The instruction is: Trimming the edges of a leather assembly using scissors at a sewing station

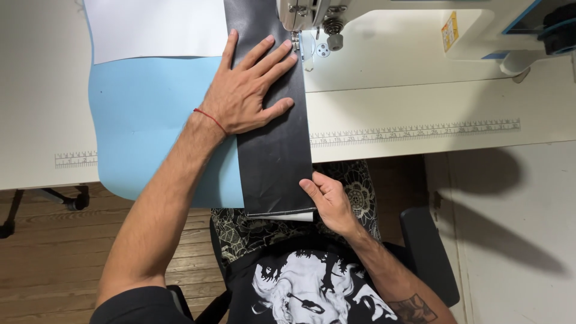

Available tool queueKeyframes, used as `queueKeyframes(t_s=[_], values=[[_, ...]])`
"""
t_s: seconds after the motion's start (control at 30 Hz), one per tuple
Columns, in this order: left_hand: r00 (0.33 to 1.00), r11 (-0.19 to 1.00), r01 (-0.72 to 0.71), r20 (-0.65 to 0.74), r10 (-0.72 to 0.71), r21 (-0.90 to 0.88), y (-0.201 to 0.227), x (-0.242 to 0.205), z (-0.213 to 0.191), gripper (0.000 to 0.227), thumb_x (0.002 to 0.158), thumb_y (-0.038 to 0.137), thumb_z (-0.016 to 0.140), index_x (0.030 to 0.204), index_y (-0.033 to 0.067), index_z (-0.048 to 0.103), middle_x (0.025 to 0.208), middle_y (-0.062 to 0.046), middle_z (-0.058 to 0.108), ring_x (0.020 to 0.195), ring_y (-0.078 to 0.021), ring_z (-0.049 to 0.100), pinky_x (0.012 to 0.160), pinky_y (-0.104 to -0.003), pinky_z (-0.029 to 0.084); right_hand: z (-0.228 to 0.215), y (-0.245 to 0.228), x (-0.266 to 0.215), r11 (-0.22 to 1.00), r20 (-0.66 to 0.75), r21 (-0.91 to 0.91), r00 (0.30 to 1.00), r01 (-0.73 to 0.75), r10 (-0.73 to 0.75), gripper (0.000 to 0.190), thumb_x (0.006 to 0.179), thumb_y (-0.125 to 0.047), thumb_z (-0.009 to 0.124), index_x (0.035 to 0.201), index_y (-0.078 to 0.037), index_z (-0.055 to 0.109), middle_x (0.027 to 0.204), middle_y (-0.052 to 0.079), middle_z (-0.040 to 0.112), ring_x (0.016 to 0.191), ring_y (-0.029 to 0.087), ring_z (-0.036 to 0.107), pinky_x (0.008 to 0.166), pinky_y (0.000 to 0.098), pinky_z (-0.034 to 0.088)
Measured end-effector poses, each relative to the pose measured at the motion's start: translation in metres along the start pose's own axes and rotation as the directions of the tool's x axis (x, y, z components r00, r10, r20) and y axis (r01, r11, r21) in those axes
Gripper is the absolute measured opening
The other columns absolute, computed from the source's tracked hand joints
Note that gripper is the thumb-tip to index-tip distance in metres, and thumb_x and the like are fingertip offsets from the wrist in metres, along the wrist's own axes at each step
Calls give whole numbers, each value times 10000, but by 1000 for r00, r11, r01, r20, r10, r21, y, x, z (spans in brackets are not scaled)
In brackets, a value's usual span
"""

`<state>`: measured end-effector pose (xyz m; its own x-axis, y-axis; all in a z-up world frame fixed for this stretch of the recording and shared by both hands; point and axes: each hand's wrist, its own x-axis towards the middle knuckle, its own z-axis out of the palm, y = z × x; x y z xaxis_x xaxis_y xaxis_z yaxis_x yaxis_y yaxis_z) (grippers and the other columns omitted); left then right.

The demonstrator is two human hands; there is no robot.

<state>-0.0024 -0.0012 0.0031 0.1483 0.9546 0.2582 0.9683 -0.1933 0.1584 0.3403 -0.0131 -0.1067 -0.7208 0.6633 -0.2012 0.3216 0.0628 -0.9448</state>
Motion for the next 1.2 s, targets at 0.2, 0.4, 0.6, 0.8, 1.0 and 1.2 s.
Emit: queueKeyframes(t_s=[0.2,0.4,0.6,0.8,1.0,1.2], values=[[1000,1000,1,15,0,-9,-2,1,0,763,1247,664,437,1815,169,551,1927,-106,376,1782,-357,293,1360,-816,31,2,-1,1,999,-16,41,1000,19,-19,553,1197,-385,692,779,-219,371,749,-120,308,664,45,293,572,280,247],[1000,1000,-16,11,16,-14,-11,6,3,767,1251,668,427,1806,157,562,1925,-130,385,1785,-365,283,1358,-814,19,1,-3,3,998,-10,41,999,43,-42,528,1203,-373,679,788,-206,399,756,-115,333,671,47,308,576,280,264],[999,999,-23,-36,22,-35,-17,10,2,645,1247,608,542,1647,116,661,1898,-108,447,1766,-371,342,1354,-821,51,2,-1,7,997,-30,55,998,54,-52,535,1204,-377,675,787,-216,380,744,-117,310,649,47,294,556,281,248],[998,999,-48,-45,47,-8,-24,14,6,652,1260,617,532,1622,93,675,1884,-143,491,1773,-375,334,1352,-820,28,1,-7,12,996,-36,64,997,69,-67,530,1200,-421,667,788,-224,397,735,-121,318,644,49,294,556,273,256],[985,988,-96,-131,112,117,-26,12,13,692,1290,602,572,1691,67,749,1860,-142,598,1770,-410,404,1375,-808,18,0,-12,12,996,-54,51,996,78,-75,534,1196,-430,671,790,-227,391,729,-124,319,649,46,295,563,265,261],[1000,1000,-9,-22,9,21,-1,-1,5,715,1284,553,435,1831,97,491,1916,-111,413,1778,-356,317,1419,-712,71,0,-26,5,994,-46,68,996,84,-81,473,1222,-382,637,836,-227,413,766,-138,321,669,29,293,576,266,251]])
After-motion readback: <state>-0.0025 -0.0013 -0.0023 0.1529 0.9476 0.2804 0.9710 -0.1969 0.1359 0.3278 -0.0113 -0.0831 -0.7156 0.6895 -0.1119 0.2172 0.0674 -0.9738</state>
